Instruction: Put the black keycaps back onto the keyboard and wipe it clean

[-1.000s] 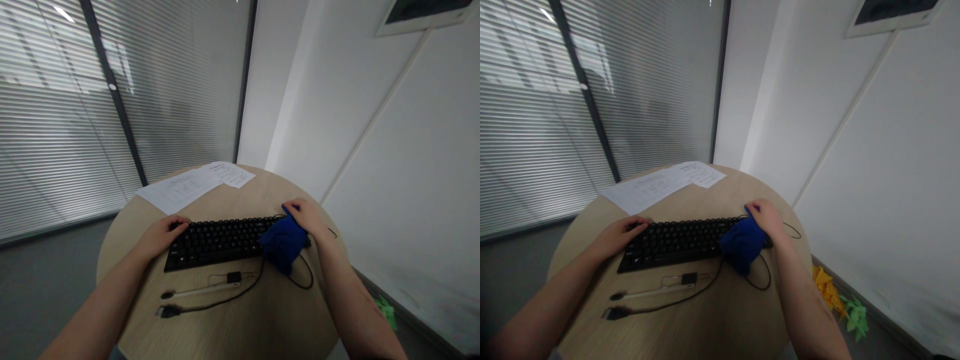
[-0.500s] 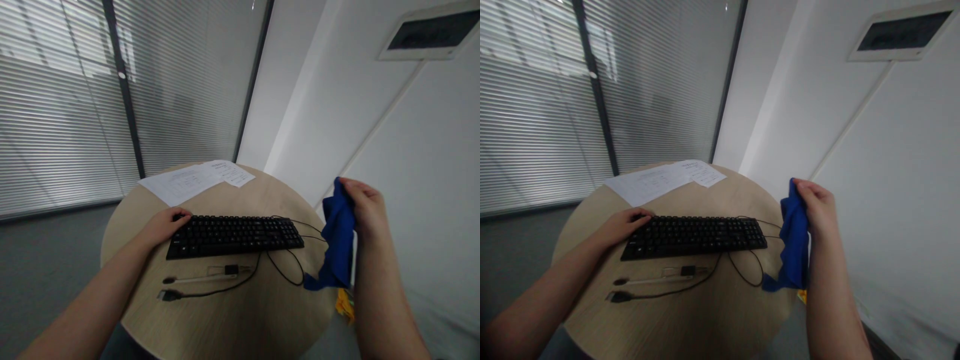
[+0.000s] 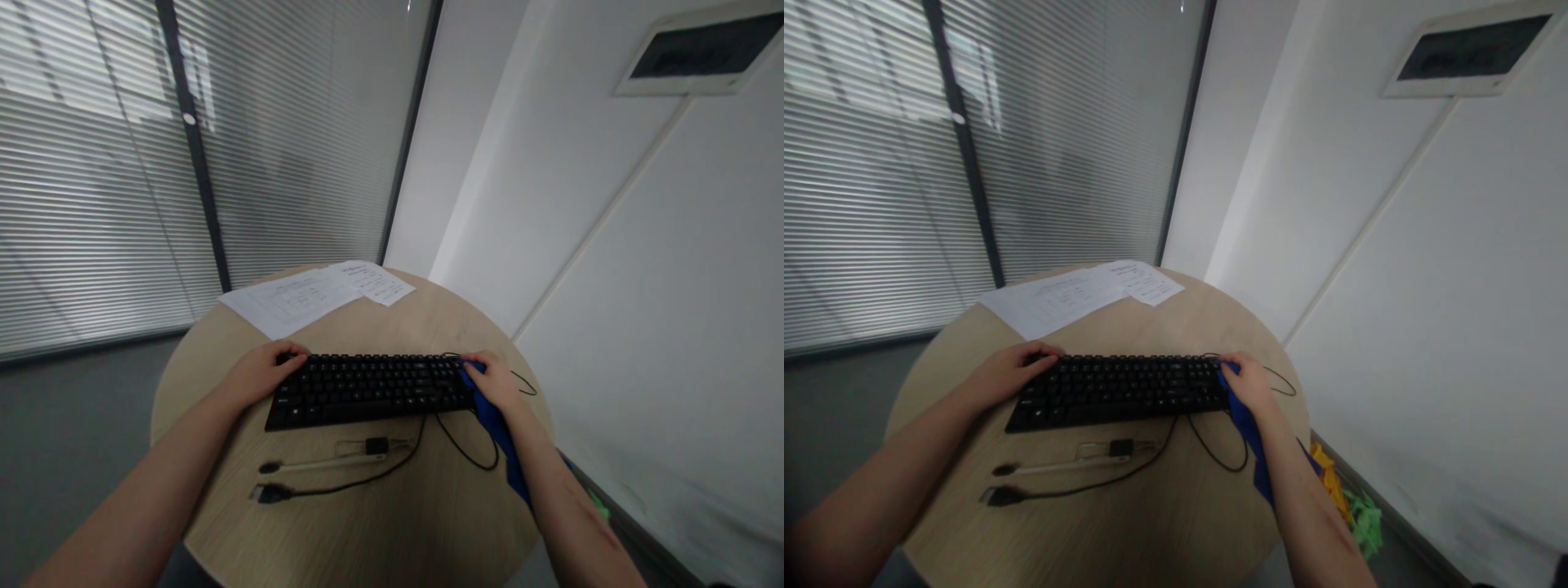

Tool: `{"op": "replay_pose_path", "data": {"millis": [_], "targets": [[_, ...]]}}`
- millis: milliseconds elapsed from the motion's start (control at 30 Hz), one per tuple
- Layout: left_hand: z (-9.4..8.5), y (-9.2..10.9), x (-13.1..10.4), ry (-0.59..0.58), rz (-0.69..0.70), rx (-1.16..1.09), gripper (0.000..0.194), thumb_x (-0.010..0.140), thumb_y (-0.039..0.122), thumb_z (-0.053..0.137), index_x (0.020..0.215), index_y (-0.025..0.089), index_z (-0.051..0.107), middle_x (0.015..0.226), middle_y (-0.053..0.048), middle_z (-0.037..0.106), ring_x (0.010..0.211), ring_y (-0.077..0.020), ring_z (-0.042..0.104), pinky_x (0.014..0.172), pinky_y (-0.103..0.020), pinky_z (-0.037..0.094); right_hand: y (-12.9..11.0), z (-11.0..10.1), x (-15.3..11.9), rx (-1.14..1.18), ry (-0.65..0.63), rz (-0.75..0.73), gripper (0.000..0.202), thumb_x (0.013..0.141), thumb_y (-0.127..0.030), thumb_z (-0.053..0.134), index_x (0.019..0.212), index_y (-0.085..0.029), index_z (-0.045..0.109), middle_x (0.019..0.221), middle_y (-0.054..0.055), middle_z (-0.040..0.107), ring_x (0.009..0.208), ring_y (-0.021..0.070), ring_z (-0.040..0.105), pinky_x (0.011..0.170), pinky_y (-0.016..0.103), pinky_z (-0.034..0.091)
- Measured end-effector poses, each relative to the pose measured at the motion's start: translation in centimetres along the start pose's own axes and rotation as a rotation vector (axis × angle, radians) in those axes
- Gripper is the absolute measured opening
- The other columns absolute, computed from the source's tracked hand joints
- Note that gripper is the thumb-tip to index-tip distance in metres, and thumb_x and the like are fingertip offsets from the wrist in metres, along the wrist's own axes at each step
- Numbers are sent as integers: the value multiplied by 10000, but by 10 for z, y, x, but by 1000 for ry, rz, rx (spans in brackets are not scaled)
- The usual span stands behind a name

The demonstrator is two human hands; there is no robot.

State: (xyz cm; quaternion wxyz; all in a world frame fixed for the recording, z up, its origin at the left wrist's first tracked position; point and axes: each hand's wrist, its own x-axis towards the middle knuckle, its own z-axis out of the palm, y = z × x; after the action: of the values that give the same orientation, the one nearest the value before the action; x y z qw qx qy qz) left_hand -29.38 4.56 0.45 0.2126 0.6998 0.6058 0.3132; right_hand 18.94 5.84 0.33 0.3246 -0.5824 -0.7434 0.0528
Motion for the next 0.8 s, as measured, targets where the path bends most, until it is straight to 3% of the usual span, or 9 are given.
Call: {"op": "replay_pose_path", "data": {"millis": [200, 467, 667, 800], "targets": [[1, -2, -1, -2, -11, 13, 499, 770, 655, 524, 970, 265, 764, 1030, -35, 799, 999, -304, 711, 950, -414, 524, 2, 6, -1, -107, -63, -58, 277, 929, -292, 539, 999, -188, 786, 964, 98, 723, 974, 245, 679, 944, 393, 512], [1, -3, 0, -10, -2, 10, 499, 781, 655, 525, 974, 260, 762, 1026, -44, 799, 992, -304, 712, 934, -417, 527, -1, 7, -3, -101, -39, -70, 274, 881, -271, 587, 1125, -208, 694, 1138, 94, 702, 1090, 261, 650, 995, 413, 492], [1, -4, 0, -10, 3, 12, 506, 784, 664, 521, 975, 261, 762, 1047, -48, 798, 1021, -307, 704, 954, -416, 519, 2, 9, 0, -145, -75, -71, 182, 902, -264, 570, 944, -202, 735, 989, 89, 701, 989, 251, 661, 965, 397, 494], [2, -7, 1, -2, 8, 17, 514, 779, 676, 525, 977, 267, 766, 1056, -51, 801, 1023, -308, 702, 957, -420, 518, 4, 10, -1, -158, -75, -51, 231, 921, -278, 577, 1004, -197, 776, 977, 96, 694, 970, 247, 664, 949, 383, 498]]}}
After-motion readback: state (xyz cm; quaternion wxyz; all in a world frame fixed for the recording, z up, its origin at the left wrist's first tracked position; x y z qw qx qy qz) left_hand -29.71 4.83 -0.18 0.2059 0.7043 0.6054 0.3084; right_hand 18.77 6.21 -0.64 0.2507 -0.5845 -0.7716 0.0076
